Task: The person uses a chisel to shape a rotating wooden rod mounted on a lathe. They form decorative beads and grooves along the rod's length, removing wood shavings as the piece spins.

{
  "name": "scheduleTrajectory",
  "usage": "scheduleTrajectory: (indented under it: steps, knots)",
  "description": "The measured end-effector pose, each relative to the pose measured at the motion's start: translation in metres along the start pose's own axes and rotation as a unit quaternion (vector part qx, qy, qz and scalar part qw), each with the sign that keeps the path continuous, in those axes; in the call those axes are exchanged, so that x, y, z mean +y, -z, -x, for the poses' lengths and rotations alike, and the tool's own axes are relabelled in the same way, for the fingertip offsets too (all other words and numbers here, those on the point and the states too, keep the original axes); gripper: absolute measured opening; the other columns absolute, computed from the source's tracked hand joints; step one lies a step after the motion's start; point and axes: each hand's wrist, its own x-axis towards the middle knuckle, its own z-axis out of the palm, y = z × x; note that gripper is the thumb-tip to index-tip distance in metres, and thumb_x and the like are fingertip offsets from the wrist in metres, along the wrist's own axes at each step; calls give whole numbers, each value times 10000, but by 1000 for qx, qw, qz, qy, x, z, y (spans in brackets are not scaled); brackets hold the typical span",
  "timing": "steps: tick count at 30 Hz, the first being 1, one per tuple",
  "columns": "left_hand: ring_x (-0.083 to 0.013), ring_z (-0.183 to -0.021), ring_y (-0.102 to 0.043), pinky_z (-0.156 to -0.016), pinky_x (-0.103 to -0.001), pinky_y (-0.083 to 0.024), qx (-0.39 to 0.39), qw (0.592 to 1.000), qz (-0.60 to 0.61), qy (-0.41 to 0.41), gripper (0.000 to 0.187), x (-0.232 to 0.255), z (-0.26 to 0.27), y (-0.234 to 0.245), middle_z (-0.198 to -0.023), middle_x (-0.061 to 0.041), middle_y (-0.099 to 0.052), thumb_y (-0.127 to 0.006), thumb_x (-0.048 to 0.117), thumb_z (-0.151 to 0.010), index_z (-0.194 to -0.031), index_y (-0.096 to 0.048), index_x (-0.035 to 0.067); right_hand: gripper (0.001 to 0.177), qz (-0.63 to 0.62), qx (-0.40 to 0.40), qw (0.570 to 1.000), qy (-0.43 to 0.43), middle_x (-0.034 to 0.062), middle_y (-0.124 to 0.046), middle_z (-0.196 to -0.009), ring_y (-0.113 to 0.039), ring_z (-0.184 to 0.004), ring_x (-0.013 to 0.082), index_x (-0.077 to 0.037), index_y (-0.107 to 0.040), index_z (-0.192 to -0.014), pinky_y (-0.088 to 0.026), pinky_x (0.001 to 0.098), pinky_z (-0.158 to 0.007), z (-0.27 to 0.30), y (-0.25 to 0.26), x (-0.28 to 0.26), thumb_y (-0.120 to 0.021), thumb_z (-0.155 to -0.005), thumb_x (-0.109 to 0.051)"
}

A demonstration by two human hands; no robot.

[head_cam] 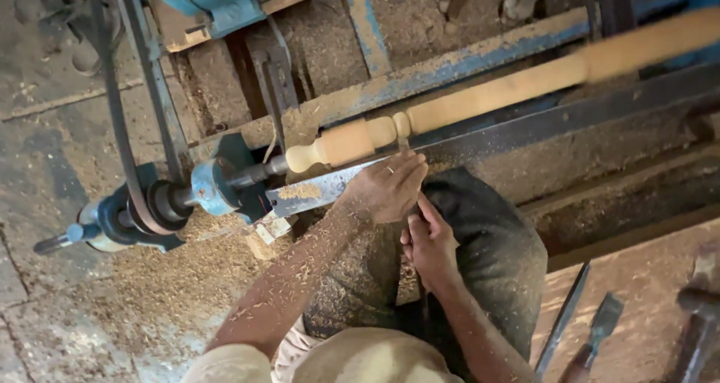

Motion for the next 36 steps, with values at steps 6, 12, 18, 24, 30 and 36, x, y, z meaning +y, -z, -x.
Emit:
scheduleTrajectory:
  steps: [6, 12, 18, 24, 30, 36]
  knots:
    - [-356, -1219, -662, -1013, -442, -578, 12, 1000, -6, 2, 411, -1, 2, 2, -1283, -219, -683, -696, 184, -924, -1246, -644, -65, 527, -11, 18, 1000, 11, -7, -551, -706, -408, -501, 62, -203, -474, -1557, -346, 243, -428, 11, -21, -2, -482, -1033, -152]
    - [-387, -1194, -677, -995, -447, -587, 33, 999, 36, 7, 388, -6, 5, -7, -1270, -241, -685, -684, 152, -951, -1251, -628, -89, 518, -23, 33, 999, 3, -3, -542, -689, -402, -479, 67, -243, -459, -1550, -331, 245, -417, 12, -32, 1, -472, -1037, -171]
    - [-378, -1205, -681, -1010, -446, -595, 49, 996, 61, 36, 361, -6, 10, -4, -1274, -220, -693, -658, 114, -937, -1252, -631, -61, 475, -67, 52, 996, 22, 7, -517, -681, -402, -460, 85, -193, -514, -1478, -308, 264, -385, 10, -48, 12, -451, -1016, -102]
    - [-372, -1247, -665, -1039, -444, -593, 15, 998, 51, 28, 343, -12, 15, -18, -1342, -223, -662, -640, 148, -990, -1281, -627, -33, 462, -22, 43, 995, 91, 5, -543, -694, -465, -507, 67, -141, -468, -1501, -412, 249, -439, 0, -46, 26, -414, -1042, -129]
    - [-340, -1342, -598, -1137, -472, -511, -25, 997, 5, -71, 389, -17, 17, -12, -1429, -203, -603, -619, 220, -1010, -1315, -601, -21, 502, 237, -34, 970, -49, 54, -527, -667, -474, -513, 132, -160, -550, -1512, -390, 296, -454, -5, 39, -13, -580, -1014, -216]
    - [-294, -1469, -420, -1225, -440, -326, -163, 986, -15, -34, 545, -10, 0, -11, -1570, -154, -465, -536, 282, -1016, -1488, -474, 16, 506, 408, -66, 907, -83, 18, -727, -799, -611, -568, 119, -175, -531, -1497, -509, 305, -538, -40, 81, -84, -529, -998, -256]
